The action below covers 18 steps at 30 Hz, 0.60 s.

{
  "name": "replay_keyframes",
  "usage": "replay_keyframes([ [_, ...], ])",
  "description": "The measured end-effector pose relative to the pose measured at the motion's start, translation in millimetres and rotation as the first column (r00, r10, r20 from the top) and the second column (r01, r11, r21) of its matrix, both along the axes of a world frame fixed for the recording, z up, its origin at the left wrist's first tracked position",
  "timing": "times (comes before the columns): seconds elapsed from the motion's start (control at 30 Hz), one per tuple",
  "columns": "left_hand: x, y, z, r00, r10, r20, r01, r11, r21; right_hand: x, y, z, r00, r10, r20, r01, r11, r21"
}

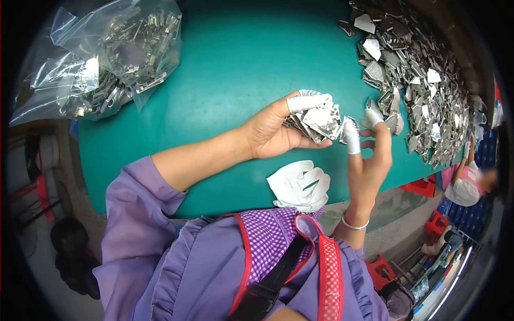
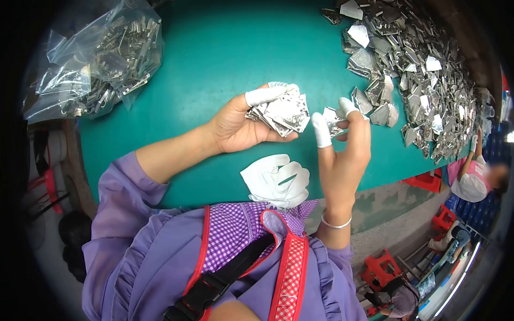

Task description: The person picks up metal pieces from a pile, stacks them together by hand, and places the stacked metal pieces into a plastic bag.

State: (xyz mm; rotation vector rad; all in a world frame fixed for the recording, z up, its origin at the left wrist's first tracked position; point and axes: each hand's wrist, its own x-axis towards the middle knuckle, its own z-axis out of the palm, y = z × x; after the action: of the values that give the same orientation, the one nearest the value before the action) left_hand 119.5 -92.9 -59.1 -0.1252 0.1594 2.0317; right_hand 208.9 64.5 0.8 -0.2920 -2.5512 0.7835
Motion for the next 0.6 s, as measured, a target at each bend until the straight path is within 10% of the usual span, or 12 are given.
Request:
replay_keyframes([
  [0.17, 1, 0, 2, 0.998, -0.009, -0.062, 0.0, 0.989, -0.145, 13, 24, -24, 0.983, 0.0, 0.186, -0.055, 0.954, 0.293],
  [0.4, 3, 2, -4, 0.998, -0.059, 0.024, 0.06, 0.997, -0.05, 28, 52, -35, 0.988, -0.149, 0.045, 0.15, 0.84, -0.522],
  [0.47, 4, 1, -2, 0.998, -0.062, 0.008, 0.063, 0.995, -0.079, 29, 53, -38, 0.989, -0.145, -0.039, 0.018, 0.373, -0.928],
  [0.6, 5, 2, -5, 0.998, -0.065, -0.004, 0.065, 0.995, -0.078, 30, 42, -33, 0.994, -0.068, -0.081, -0.08, 0.021, -0.997],
])
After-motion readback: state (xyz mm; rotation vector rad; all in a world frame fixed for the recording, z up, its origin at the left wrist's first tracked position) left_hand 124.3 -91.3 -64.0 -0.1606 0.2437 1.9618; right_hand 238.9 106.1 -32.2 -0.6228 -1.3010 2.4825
